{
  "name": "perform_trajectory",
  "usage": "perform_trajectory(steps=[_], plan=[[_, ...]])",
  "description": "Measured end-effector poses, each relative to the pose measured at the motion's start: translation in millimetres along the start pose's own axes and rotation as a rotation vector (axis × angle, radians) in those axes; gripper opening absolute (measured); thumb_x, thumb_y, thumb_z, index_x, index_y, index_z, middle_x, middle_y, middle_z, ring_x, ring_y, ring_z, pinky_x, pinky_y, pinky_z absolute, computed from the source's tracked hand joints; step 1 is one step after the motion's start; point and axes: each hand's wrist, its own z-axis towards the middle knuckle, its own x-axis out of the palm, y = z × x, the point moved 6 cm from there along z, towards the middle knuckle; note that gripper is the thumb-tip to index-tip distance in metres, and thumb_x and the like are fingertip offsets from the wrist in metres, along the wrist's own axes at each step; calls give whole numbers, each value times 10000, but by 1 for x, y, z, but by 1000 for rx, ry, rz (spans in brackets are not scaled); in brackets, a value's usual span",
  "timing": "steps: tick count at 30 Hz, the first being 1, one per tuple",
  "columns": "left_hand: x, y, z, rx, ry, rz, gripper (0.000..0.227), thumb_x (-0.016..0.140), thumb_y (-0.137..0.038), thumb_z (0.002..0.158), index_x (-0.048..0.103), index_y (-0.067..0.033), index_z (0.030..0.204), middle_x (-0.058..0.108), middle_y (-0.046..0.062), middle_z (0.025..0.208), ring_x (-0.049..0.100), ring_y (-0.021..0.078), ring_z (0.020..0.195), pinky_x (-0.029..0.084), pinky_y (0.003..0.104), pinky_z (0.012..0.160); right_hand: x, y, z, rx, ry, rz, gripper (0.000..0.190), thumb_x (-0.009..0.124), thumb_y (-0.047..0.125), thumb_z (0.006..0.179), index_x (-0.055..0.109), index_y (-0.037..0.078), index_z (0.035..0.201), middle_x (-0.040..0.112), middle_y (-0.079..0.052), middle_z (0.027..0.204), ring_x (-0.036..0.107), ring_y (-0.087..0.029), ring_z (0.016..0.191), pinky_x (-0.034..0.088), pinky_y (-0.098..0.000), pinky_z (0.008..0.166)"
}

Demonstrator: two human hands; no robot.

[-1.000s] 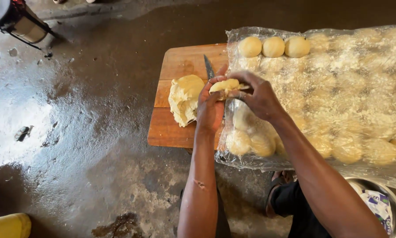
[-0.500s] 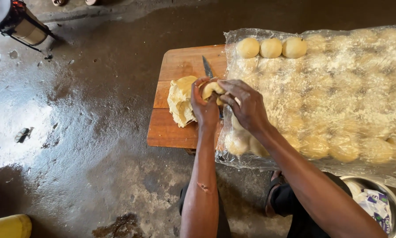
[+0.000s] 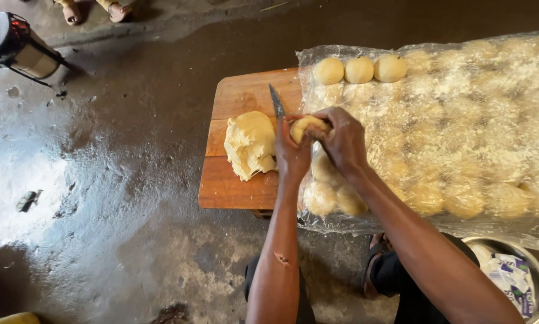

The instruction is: Cutting dough into small portions and rolling them into balls to place on a tray

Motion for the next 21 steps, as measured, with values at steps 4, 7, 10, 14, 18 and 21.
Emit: perform_trajectory(steps=[4, 7, 10, 14, 18, 21], plan=[[-18, -13, 10, -64, -64, 27, 433, 708, -97, 932, 582, -252, 1317, 771, 47, 1207, 742, 289, 1172, 571, 431, 1025, 9, -3, -5, -97, 112, 6, 390, 848, 305, 918, 776, 192, 1284, 760, -110, 1152, 719, -349, 1144, 590, -491, 998], [-27, -35, 6, -216, -85, -296, 348, 555, 81, 985, 576, -177, 1218, 787, 82, 1137, 767, 174, 791, 660, 247, 613, -1, 11, -9, -5, 155, 243, 270, 833, 288, 937, 830, 161, 1175, 794, -121, 1128, 736, -325, 1149, 599, -415, 998], [-19, -40, 4, -171, 8, -510, 396, 502, 93, 964, 594, -84, 1306, 700, 171, 1369, 742, 232, 1055, 659, 292, 805, -2, 22, -5, 155, 120, 501, 392, 829, 44, 814, 775, 66, 1202, 761, -118, 1160, 760, -222, 1085, 647, -321, 928], [-2, -38, 0, -143, 82, -539, 390, 633, -96, 979, 612, -53, 1366, 679, 155, 1377, 680, 234, 1215, 575, 360, 1036, -5, 7, 5, 199, 68, 292, 386, 908, 181, 838, 778, 110, 1194, 774, -119, 1086, 769, -261, 1028, 650, -358, 880], [-3, -8, 5, -48, -77, 54, 490, 791, -394, 938, 571, -255, 1354, 794, 60, 1119, 772, 293, 1051, 612, 429, 919, -12, 10, 10, 165, 25, 61, 414, 925, 188, 805, 806, 199, 1201, 775, -113, 1131, 740, -318, 1125, 644, -373, 962], [-9, -3, 13, 7, -114, -181, 395, 686, -234, 1026, 536, -201, 1390, 761, 146, 1257, 777, 299, 1046, 650, 395, 863, -12, 25, -2, 36, 108, 121, 311, 851, 185, 915, 805, 117, 1215, 783, -204, 1120, 757, -406, 1054, 653, -485, 905]])
